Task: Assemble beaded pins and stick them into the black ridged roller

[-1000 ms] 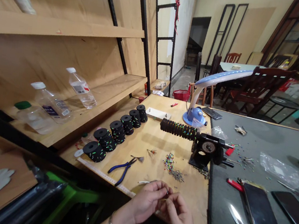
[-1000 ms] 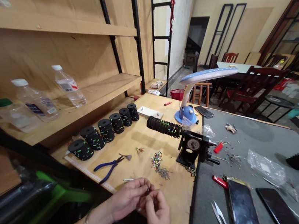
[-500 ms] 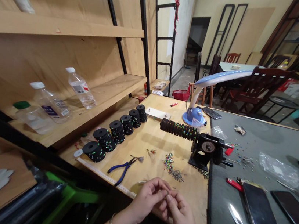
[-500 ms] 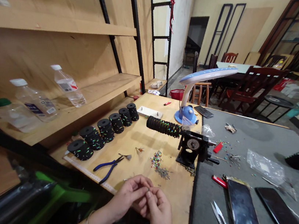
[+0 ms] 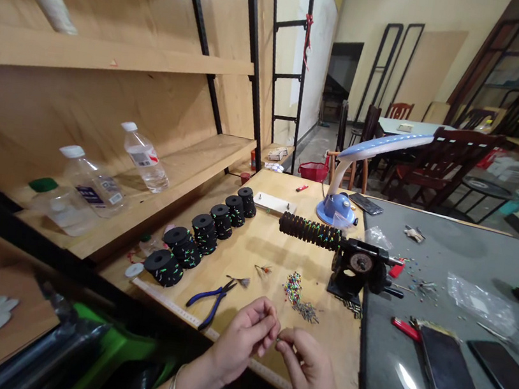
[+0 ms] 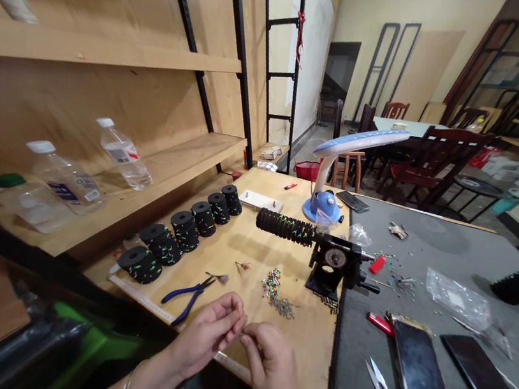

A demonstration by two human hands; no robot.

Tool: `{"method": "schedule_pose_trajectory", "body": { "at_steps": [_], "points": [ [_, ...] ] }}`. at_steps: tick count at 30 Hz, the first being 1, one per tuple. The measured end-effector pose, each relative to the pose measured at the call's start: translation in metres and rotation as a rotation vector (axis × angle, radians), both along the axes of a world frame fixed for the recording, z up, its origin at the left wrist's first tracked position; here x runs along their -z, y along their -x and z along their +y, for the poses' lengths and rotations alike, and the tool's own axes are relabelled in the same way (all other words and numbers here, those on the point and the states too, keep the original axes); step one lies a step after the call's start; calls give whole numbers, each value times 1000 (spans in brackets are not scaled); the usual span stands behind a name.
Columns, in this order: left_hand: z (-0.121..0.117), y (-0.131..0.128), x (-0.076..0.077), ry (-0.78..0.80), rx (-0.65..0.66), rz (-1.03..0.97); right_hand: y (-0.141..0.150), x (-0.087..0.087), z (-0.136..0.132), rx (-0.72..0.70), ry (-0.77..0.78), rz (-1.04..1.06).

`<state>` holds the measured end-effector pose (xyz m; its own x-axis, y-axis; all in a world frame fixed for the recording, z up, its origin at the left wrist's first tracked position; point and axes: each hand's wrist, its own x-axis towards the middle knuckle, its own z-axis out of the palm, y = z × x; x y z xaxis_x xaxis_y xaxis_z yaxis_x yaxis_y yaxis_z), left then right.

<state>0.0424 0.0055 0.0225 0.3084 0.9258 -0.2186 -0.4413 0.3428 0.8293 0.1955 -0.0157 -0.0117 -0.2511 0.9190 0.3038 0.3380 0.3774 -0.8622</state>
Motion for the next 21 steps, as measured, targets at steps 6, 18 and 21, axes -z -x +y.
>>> {"method": "schedule_pose_trajectory", "body": {
  "at_steps": [6, 18, 21],
  "points": [
    [1, 12, -35, 2, 26, -303, 2, -21, 24, -41, -271, -10],
    [-8, 31, -87, -137, 130, -592, -17, -9, 76, 123, -606, -248],
    [-11, 33, -91, -157, 147, -608, -25, -2, 82, 152, -619, -276]
  ]
}}
